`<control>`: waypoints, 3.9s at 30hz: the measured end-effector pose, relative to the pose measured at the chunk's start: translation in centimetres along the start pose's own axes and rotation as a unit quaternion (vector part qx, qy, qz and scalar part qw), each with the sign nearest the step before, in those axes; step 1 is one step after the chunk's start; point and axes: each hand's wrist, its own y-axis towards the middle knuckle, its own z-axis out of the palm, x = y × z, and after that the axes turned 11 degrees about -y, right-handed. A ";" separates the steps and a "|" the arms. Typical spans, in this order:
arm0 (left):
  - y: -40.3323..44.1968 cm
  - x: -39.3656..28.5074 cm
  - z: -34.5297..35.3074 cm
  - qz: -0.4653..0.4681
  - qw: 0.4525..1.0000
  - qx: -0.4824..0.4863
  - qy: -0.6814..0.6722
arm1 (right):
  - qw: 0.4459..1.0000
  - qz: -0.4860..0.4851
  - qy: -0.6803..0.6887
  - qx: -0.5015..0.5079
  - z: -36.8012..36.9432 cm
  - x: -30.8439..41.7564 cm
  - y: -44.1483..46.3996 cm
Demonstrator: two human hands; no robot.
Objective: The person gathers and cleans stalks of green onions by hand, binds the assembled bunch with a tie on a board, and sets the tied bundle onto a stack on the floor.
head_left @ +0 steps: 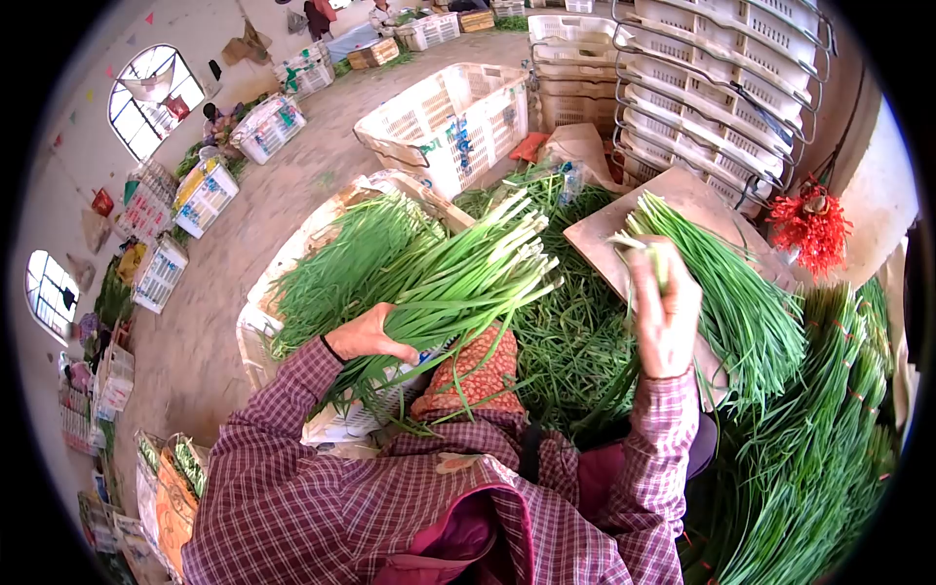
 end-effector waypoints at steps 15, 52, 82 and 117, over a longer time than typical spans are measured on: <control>0.5 1.1 0.6 0.128 0.983 -0.015 0.130 | 0.966 -0.039 -0.253 0.018 7.5 -4.5 -1.7; -0.6 -1.0 0.9 0.208 0.788 -0.193 0.546 | 0.979 0.014 -0.170 0.113 4.3 -6.4 0.4; -1.4 0.3 -1.6 0.190 0.755 -0.261 0.571 | 0.834 0.088 -0.542 0.055 0.1 -12.0 -1.6; -0.9 2.0 -1.6 0.176 0.909 -0.245 0.288 | 0.972 0.179 0.016 0.153 8.2 -4.8 -4.6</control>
